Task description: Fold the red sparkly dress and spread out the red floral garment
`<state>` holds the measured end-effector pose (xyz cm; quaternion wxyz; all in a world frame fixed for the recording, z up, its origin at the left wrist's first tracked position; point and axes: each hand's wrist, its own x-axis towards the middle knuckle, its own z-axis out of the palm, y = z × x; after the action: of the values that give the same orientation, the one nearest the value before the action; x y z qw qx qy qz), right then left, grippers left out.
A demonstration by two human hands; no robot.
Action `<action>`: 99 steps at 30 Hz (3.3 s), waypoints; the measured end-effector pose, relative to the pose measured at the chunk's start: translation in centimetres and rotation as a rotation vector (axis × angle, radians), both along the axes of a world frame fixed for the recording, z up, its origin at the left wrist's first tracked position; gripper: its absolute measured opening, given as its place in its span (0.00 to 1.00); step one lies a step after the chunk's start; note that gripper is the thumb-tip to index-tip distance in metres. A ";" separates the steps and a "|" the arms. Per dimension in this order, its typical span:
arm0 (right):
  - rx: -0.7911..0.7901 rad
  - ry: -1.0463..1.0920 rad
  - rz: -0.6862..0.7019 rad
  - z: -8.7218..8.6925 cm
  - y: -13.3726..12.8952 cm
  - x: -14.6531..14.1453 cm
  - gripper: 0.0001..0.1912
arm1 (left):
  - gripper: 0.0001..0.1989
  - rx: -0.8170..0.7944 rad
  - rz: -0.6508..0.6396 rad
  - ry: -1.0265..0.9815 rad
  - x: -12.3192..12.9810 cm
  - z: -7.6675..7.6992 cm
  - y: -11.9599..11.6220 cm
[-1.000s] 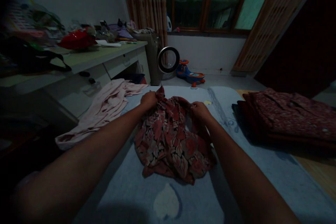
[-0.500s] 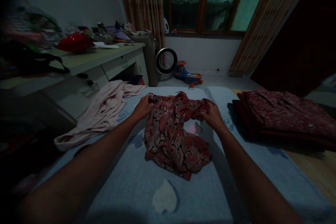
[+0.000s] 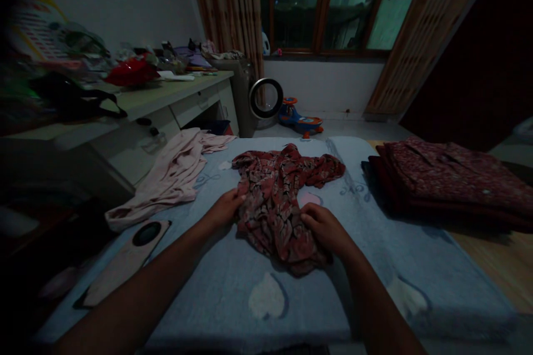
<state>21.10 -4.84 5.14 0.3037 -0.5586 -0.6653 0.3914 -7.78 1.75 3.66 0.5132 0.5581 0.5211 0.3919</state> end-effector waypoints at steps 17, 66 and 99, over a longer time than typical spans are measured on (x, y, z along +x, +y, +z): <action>0.127 -0.423 -0.032 2.1 -1.0 -5.0 0.13 | 0.32 -0.305 0.166 -0.424 -0.6 0.8 -4.5; 0.089 -0.195 -0.023 0.2 1.8 -7.5 0.05 | 0.09 0.498 -0.419 0.854 4.4 3.5 0.5; -0.322 0.773 0.025 -2.6 3.4 -5.2 0.21 | 0.13 0.268 0.023 0.249 3.9 0.7 -2.8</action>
<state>15.88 -1.39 2.57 0.4350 -0.4029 -0.4395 0.6747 -3.83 -1.02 4.35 0.3610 0.6596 0.5303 0.3915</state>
